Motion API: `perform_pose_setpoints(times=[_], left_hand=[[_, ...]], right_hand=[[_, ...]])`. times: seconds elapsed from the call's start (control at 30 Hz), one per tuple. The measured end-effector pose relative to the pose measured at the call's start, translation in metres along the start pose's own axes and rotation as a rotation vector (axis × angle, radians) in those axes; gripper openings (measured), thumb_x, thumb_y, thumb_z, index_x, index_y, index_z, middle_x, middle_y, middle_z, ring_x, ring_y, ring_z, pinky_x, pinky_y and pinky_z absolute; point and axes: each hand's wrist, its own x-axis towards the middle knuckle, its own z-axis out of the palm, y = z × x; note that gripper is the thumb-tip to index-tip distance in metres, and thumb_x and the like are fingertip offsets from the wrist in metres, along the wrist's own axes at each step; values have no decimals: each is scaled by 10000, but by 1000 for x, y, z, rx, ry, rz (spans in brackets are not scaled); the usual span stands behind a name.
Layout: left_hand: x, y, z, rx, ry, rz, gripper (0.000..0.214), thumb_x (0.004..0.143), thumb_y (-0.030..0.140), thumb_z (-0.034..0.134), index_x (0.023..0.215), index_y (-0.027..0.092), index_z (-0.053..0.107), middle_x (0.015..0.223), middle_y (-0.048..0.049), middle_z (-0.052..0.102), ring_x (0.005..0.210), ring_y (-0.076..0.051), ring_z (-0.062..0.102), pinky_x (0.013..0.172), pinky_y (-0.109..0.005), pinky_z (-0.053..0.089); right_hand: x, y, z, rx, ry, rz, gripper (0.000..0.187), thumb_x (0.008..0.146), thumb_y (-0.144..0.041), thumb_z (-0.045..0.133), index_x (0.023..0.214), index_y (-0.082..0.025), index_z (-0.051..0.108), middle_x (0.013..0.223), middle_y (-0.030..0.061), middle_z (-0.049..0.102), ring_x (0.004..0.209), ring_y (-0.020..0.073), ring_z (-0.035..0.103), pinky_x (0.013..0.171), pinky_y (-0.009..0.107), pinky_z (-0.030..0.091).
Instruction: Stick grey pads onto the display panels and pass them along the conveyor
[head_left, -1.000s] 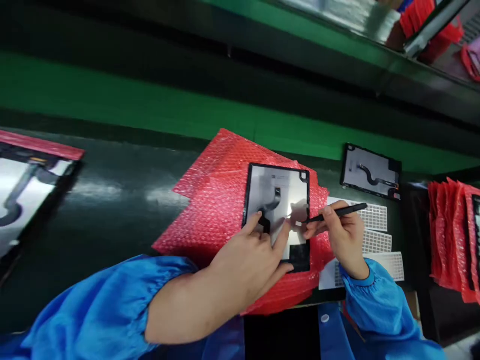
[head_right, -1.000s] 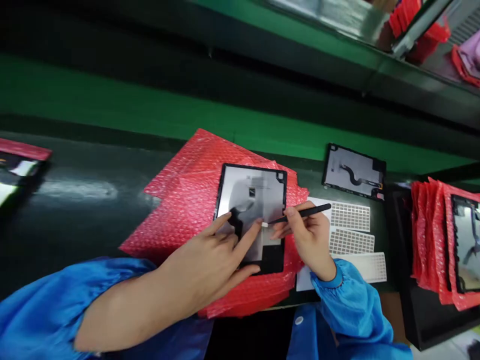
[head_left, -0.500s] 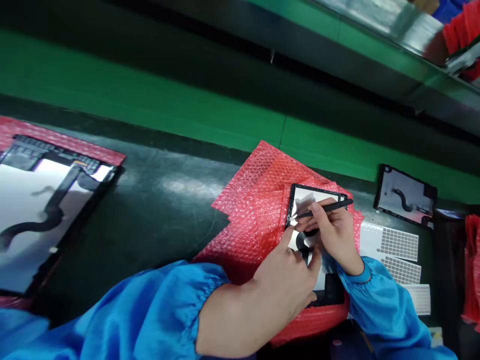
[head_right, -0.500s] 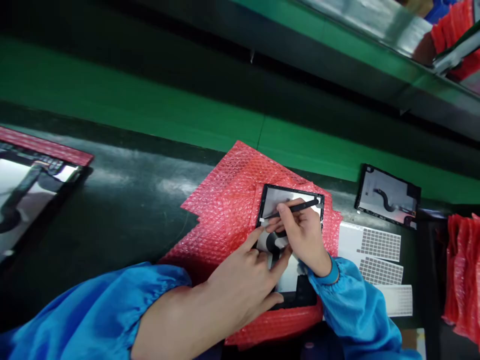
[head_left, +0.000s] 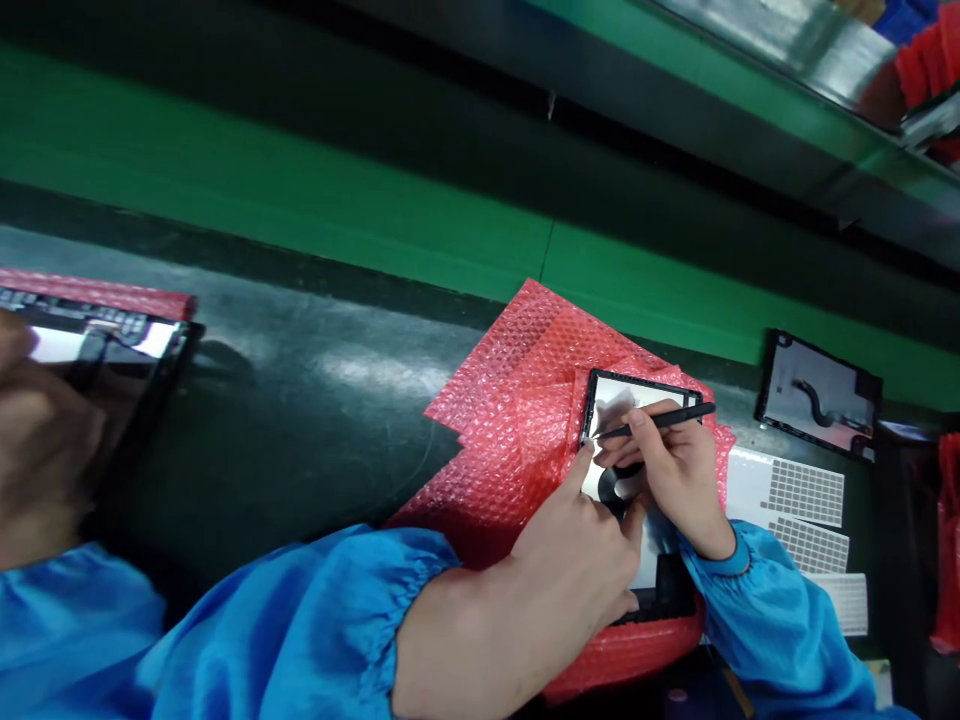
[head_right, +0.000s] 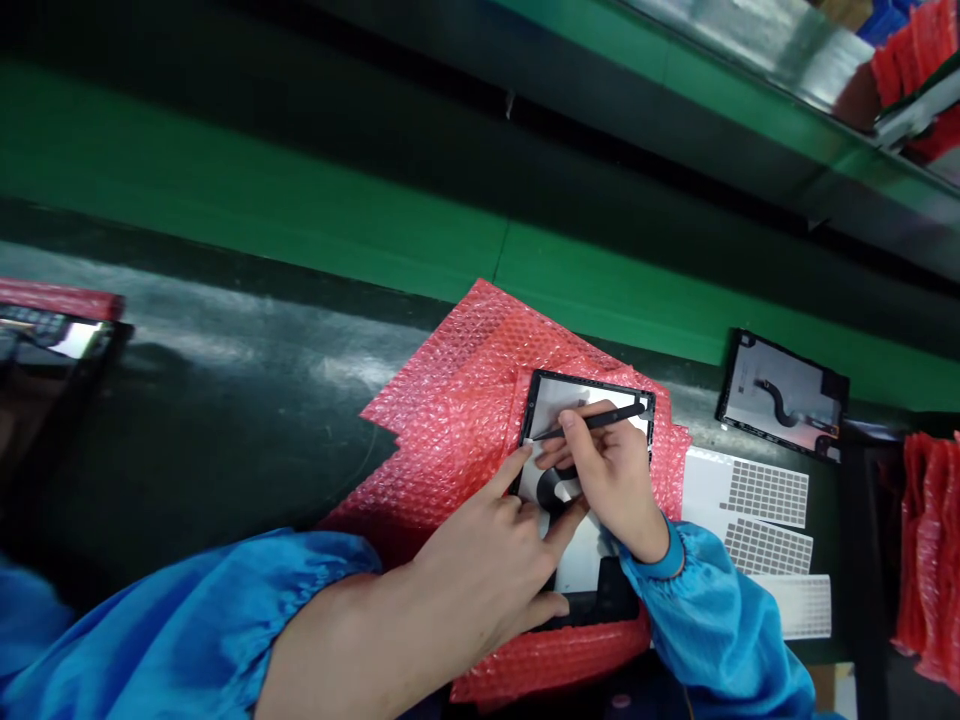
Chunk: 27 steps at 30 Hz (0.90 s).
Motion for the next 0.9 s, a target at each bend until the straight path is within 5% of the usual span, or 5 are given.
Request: perform_pose_setpoints(times=[0.23,0.43,0.6,0.8,0.9], left_hand=[[5,-11,-3,-35,-21,3,961,681,805,802,1288,67,698,1164,-284,776,1102,-454,739,1143,-617,385],[-9,-19,-16,-203,50,11,500,1010,636,544,1025,173,733,847,-91,786,864,-295,770,1099,-524,446],[-30,-31,-32,-252,31,-501,406,1088,516,409,1136,180,632,705,-28,712,624,-268,704,589,-359,443],[-32,-38,-21,-131,-80,-817,392,1088,490,373,1132,169,594,794,-90,740,758,-330,750,641,-356,421],[-31,-34,-20,-160,-59,-832,389,1068,518,405,1080,188,610,777,-78,723,754,-309,733,638,-335,388]], right_hand=[[3,5,3,23,-25,23,337,995,-550,696,945,-218,662,724,34,809,602,203,811,568,281,691],[-6,-1,-10,116,58,-16,395,954,-627,711,903,-244,632,694,35,805,536,231,791,496,305,677],[-31,4,-43,127,178,-115,371,962,-588,731,915,-232,639,672,34,802,523,234,784,502,321,669],[-45,42,-56,138,247,-187,291,1004,-516,704,919,-238,686,713,33,806,651,241,809,655,389,690],[-46,58,-50,169,285,-238,258,1018,-489,688,950,-241,689,728,25,805,671,235,807,673,387,681]])
